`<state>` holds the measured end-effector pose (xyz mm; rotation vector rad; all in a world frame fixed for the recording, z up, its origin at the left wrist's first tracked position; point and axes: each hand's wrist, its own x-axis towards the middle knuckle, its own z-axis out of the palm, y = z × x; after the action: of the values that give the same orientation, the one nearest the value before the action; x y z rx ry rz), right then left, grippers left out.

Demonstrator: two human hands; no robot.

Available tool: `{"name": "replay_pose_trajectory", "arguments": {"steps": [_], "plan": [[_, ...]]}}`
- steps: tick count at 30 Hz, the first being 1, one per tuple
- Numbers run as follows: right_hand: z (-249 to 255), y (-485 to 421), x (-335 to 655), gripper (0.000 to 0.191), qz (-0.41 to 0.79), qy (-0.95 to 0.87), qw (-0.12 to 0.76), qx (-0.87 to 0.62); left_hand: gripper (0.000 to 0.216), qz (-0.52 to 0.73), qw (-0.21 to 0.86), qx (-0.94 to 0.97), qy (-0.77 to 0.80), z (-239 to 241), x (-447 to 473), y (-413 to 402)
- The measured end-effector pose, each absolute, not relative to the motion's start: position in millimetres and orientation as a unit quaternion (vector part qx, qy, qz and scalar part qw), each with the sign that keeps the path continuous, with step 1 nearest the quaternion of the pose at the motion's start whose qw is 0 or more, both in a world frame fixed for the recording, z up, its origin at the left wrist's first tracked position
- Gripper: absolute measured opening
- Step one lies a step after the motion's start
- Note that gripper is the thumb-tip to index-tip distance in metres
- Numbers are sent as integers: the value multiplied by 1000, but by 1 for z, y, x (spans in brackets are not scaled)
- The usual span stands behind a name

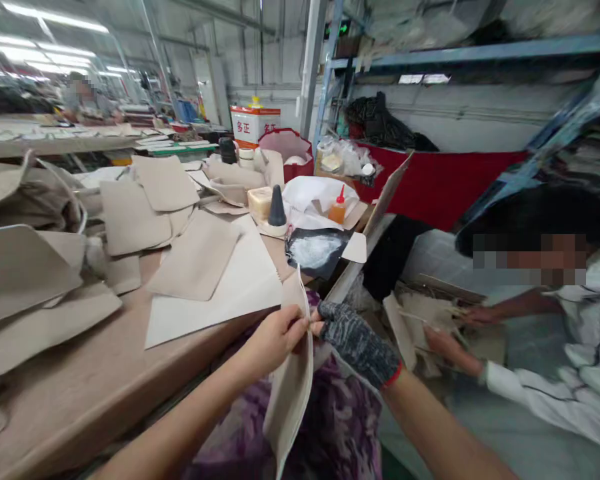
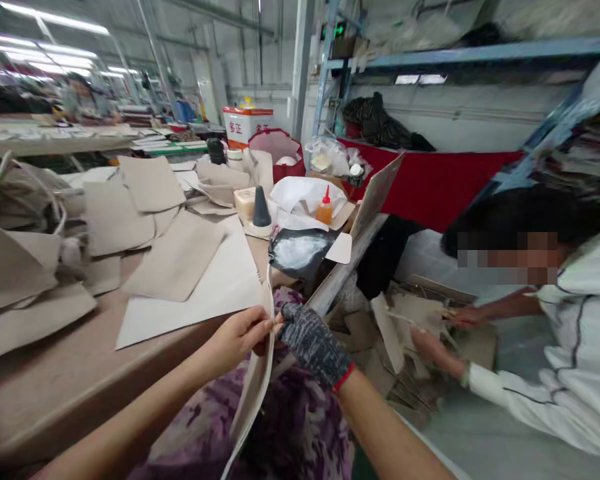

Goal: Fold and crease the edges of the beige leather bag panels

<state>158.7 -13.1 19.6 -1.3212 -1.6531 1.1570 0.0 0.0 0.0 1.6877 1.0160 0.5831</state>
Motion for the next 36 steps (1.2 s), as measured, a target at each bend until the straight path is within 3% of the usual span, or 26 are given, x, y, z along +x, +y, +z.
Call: {"name": "replay_pose_trajectory", "arguments": {"steps": [6, 13, 16, 28, 32, 36], "plan": [[30, -11, 167, 15, 425, -658, 366, -502, 30, 281, 561, 646, 435, -7, 0, -6], [21, -15, 161, 14, 203, -773, 310, -515, 40, 255, 581, 637, 438, 4, 2, -8], [14, -18, 161, 12, 163, -785, 310, -511, 37, 256, 594, 638, 417, 2, 1, -8], [17, -16, 161, 10, 312, -735, 317, -511, 31, 312, 501, 688, 422, 2, 5, -11], [12, -7, 177, 6, 299, -711, 324, -548, 27, 366, 500, 646, 445, 3, 5, -11], [5, 3, 201, 9, 256, -661, 357, -608, 28, 420, 417, 651, 474, 10, 0, -8]]}}
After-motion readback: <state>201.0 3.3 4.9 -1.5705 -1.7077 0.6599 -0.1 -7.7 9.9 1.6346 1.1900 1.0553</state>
